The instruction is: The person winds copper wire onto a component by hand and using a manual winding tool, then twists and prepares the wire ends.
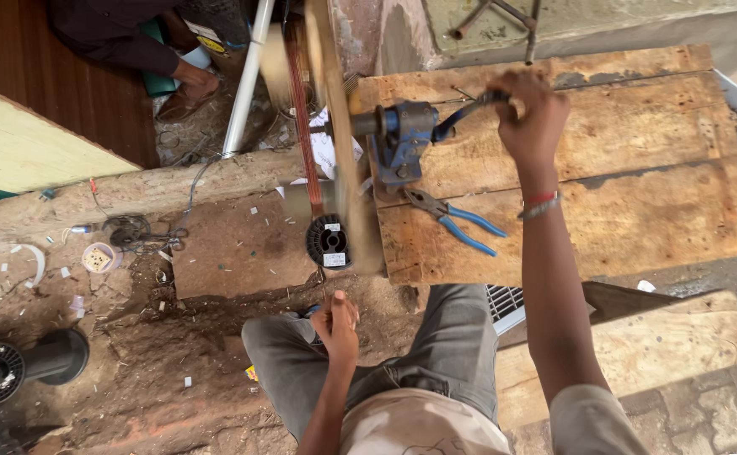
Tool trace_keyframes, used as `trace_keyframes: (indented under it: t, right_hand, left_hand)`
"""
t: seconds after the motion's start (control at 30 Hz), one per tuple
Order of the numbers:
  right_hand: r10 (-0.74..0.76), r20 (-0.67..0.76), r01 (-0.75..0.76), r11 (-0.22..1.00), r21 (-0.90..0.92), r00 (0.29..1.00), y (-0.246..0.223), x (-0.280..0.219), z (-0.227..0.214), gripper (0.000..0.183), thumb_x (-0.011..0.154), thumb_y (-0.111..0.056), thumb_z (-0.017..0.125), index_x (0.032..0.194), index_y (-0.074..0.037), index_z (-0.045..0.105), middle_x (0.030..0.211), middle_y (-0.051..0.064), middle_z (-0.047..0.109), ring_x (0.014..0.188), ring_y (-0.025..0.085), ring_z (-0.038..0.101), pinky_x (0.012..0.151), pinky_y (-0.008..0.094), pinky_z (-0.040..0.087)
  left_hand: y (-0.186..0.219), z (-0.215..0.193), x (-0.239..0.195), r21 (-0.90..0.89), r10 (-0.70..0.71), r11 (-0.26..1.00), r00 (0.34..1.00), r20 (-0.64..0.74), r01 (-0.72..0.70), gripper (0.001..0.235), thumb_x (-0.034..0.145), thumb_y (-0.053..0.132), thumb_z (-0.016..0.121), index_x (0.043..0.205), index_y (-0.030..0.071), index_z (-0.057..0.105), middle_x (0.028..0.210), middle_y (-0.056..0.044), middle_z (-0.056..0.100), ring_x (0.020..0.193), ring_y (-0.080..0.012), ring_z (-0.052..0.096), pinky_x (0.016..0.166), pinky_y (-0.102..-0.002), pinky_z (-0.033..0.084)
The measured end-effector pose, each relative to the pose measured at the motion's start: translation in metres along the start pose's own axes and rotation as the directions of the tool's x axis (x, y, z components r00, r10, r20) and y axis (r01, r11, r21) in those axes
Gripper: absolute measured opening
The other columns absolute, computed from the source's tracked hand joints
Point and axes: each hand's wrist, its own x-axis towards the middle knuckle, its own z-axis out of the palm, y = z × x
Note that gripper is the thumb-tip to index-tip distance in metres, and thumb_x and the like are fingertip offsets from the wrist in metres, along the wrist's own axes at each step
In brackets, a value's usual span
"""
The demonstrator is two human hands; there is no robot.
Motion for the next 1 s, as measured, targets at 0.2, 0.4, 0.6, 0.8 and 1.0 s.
trace_keyframes:
  t: [0.2, 0.4, 0.6, 0.8, 1.0]
  right_hand:
    - [0.185, 0.088, -0.179, 0.981, -0.073, 0.979, 0.043, 0.022, 0.079, 0.027, 0.083, 0.007, 0.074, 0.102, -0.011, 0.082, 0.099, 0.007, 0.081, 0.077, 0.016, 0.078, 0.061, 0.026, 0.058]
    - [0.382, 0.292, -0.307, 0.912, -0.271, 0.877, 0.065, -0.034, 0.141, 0.009, 0.093, -0.013, 0.080, 0.096, -0.021, 0.084, 0.085, 0.005, 0.079, 0.061, 0.019, 0.069, 0.052, 0.034, 0.051]
    - [0.259, 0.399, -0.065, 0.897, -0.437, 0.880, 0.023, -0.121, 0.105, 0.022, 0.085, -0.012, 0.075, 0.096, -0.028, 0.084, 0.078, 0.009, 0.075, 0.069, 0.032, 0.066, 0.060, 0.042, 0.053]
    - [0.165, 0.382, -0.048, 0.953, -0.298, 0.909, -0.060, -0.126, 0.003, 0.024, 0.081, -0.004, 0.071, 0.097, -0.018, 0.082, 0.091, 0.003, 0.078, 0.084, 0.023, 0.072, 0.065, 0.036, 0.056]
    - [0.145, 0.222, -0.112, 0.981, -0.157, 0.964, -0.081, -0.080, -0.051, 0.013, 0.089, -0.001, 0.082, 0.091, -0.015, 0.081, 0.087, 0.001, 0.078, 0.073, 0.014, 0.068, 0.055, 0.028, 0.050]
  left_hand:
    - [-0.021, -0.007, 0.000, -0.053, -0.021, 0.998, 1.000, -0.002, 0.021, 0.054, 0.107, 0.018, 0.057, 0.058, 0.008, 0.036, 0.051, 0.001, 0.038, 0.045, -0.0056, 0.028, 0.044, -0.026, 0.028]
    - [-0.007, 0.001, -0.001, -0.034, -0.081, 0.996, 0.996, -0.040, 0.080, 0.051, 0.106, 0.018, 0.055, 0.059, 0.006, 0.039, 0.052, 0.000, 0.040, 0.045, -0.0067, 0.030, 0.044, -0.027, 0.030]
    - [0.014, 0.008, -0.001, -0.017, -0.039, 0.999, 0.999, -0.031, 0.038, 0.054, 0.107, 0.019, 0.054, 0.058, 0.008, 0.036, 0.051, 0.001, 0.040, 0.046, -0.0073, 0.030, 0.047, -0.028, 0.033]
    - [0.005, 0.007, 0.001, -0.089, 0.002, 0.996, 0.998, -0.069, -0.008, 0.055, 0.107, 0.017, 0.056, 0.057, 0.007, 0.036, 0.052, 0.001, 0.037, 0.047, -0.0075, 0.029, 0.048, -0.029, 0.033]
    - [0.014, 0.006, -0.003, -0.032, 0.028, 0.999, 1.000, -0.013, -0.028, 0.052, 0.107, 0.018, 0.055, 0.059, 0.006, 0.039, 0.054, 0.000, 0.040, 0.049, -0.0074, 0.030, 0.048, -0.029, 0.031]
